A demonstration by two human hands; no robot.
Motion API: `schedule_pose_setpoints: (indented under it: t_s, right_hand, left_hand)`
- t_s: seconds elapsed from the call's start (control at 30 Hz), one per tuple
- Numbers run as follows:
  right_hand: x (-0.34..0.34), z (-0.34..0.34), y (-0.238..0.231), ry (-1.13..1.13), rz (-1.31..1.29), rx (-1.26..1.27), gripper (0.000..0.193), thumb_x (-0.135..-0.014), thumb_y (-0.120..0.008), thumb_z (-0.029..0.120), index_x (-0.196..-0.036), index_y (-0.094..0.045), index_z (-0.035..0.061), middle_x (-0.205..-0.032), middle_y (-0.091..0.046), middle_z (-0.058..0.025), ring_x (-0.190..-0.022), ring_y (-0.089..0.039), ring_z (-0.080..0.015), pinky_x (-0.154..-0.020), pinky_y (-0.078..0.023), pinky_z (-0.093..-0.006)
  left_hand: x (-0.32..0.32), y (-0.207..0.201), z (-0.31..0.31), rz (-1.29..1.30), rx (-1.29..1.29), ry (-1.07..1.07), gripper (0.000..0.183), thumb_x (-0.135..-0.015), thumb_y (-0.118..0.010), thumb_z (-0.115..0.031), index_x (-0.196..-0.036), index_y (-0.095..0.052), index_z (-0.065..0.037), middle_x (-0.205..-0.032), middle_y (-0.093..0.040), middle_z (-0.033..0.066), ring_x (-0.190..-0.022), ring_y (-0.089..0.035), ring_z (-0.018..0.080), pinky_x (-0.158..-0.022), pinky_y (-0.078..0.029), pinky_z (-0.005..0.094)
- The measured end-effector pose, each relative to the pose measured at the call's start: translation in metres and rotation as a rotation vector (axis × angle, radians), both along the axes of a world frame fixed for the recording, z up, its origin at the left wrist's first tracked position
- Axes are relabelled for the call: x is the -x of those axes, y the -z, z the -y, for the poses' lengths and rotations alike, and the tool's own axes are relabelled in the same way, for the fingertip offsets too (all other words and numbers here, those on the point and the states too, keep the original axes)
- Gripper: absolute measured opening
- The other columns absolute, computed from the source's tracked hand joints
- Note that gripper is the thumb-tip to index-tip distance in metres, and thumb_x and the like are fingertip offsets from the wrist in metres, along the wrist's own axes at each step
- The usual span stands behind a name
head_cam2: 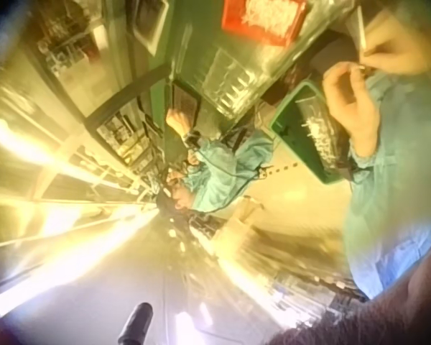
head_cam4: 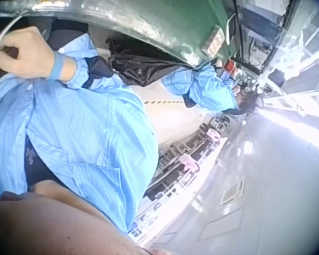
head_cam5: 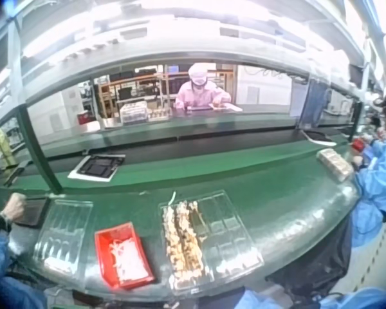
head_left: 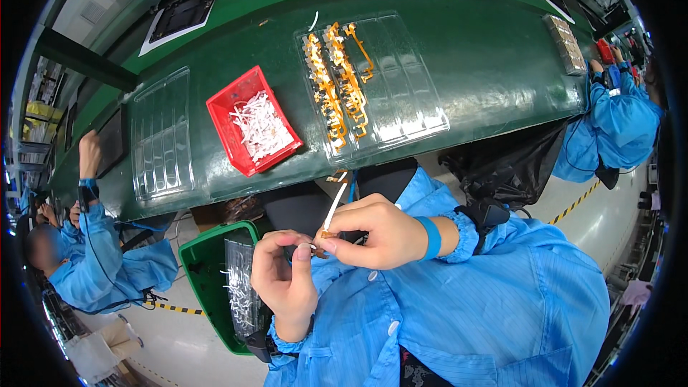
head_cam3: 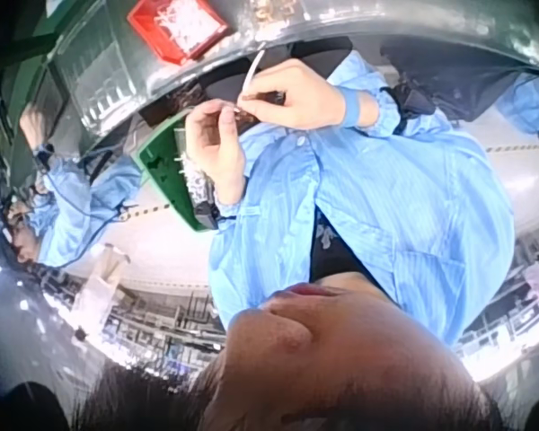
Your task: Assembling small electronic components and flexible printed circuits at a manufacturing workstation.
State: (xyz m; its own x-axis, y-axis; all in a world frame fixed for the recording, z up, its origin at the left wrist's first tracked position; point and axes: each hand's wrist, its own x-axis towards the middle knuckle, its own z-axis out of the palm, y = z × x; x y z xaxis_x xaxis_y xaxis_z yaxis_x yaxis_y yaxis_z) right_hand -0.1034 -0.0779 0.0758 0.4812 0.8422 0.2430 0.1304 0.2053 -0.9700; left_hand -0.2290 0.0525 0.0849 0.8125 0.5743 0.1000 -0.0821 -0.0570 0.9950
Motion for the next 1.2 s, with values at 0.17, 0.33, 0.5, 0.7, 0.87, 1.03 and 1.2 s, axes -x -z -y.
schedule_pose_setpoints:
  t_s: [0.17, 0.33, 0.5, 0.7, 0.87, 1.03, 1.2]
  right_hand:
    - [0.002, 0.0, -0.002, 0.004, 0.042, 0.017, 0.011, -0.086, -0.064, 0.005, -0.092, -0.069, -0.0023, -0.082, -0.069, -0.0138, -0.07, -0.068, -0.0231, -0.063, -0.053, -0.0309]
    - [0.004, -0.002, -0.002, 0.022, 0.054, 0.023, 0.011, -0.085, -0.064, 0.005, -0.092, -0.069, -0.0022, -0.082, -0.069, -0.0141, -0.069, -0.068, -0.0241, -0.062, -0.052, -0.0312]
    - [0.01, -0.007, 0.0, 0.094, 0.032, 0.009, 0.012, -0.087, -0.062, 0.008, -0.083, -0.063, -0.003, -0.073, -0.064, -0.0141, -0.063, -0.064, -0.027, -0.057, -0.05, -0.0343]
    - [0.013, -0.015, 0.009, 0.177, 0.006, 0.156, 0.013, -0.085, -0.064, 0.009, -0.083, -0.065, -0.0038, -0.072, -0.067, -0.0142, -0.061, -0.066, -0.0218, -0.057, -0.05, -0.0314]
    - [0.016, -0.018, 0.015, 0.114, -0.249, 0.211, 0.014, -0.086, -0.064, 0.009, -0.087, -0.067, -0.0045, -0.074, -0.069, -0.0136, -0.066, -0.067, -0.0132, -0.059, -0.051, -0.028]
    - [0.021, -0.025, 0.014, 0.049, -0.354, 0.228, 0.014, -0.088, -0.062, 0.008, -0.087, -0.067, -0.0049, -0.074, -0.07, -0.0128, -0.069, -0.067, -0.0123, -0.062, -0.052, -0.0269]
    - [0.023, -0.029, 0.019, 0.017, -0.453, 0.192, 0.015, -0.09, -0.062, 0.009, -0.09, -0.066, -0.0048, -0.075, -0.07, -0.0115, -0.071, -0.067, -0.0115, -0.063, -0.052, -0.0264]
  left_hand:
    - [0.004, 0.004, -0.002, 0.0, -0.055, 0.011, 0.01, -0.088, -0.063, 0.006, -0.094, -0.055, 0.003, -0.094, -0.06, 0.0137, -0.088, -0.062, 0.02, -0.078, -0.052, 0.0302]
    - [0.002, 0.004, -0.001, -0.007, -0.078, -0.021, 0.008, -0.088, -0.063, 0.006, -0.092, -0.056, 0.004, -0.091, -0.062, 0.0143, -0.088, -0.064, 0.0219, -0.08, -0.052, 0.0322]
    - [-0.002, 0.008, -0.005, -0.028, -0.492, -0.036, 0.009, -0.087, -0.061, 0.005, -0.091, -0.054, 0.002, -0.093, -0.06, 0.0152, -0.092, -0.062, 0.0255, -0.08, -0.051, 0.0359]
    - [-0.003, 0.021, 0.0, 0.04, -1.079, -0.16, 0.017, -0.078, -0.066, 0.009, -0.088, -0.055, 0.002, -0.093, -0.058, 0.0153, -0.094, -0.061, 0.0358, -0.08, -0.052, 0.0432]
    - [0.016, 0.042, -0.015, 0.179, -1.16, -0.056, 0.014, -0.081, -0.068, 0.004, -0.086, -0.055, 0.0, -0.096, -0.059, 0.0138, -0.092, -0.062, 0.0337, -0.079, -0.052, 0.0431]
    - [0.025, 0.045, -0.022, 0.153, -1.154, -0.124, 0.012, -0.085, -0.066, 0.001, -0.084, -0.055, -0.001, -0.095, -0.059, 0.0138, -0.09, -0.062, 0.0343, -0.078, -0.053, 0.0432]
    - [0.067, 0.062, -0.04, 0.191, -0.741, -0.425, 0.007, -0.093, -0.053, 0.006, -0.093, -0.047, 0.003, -0.102, -0.062, 0.0209, -0.094, -0.065, 0.0344, -0.088, -0.054, 0.0443]
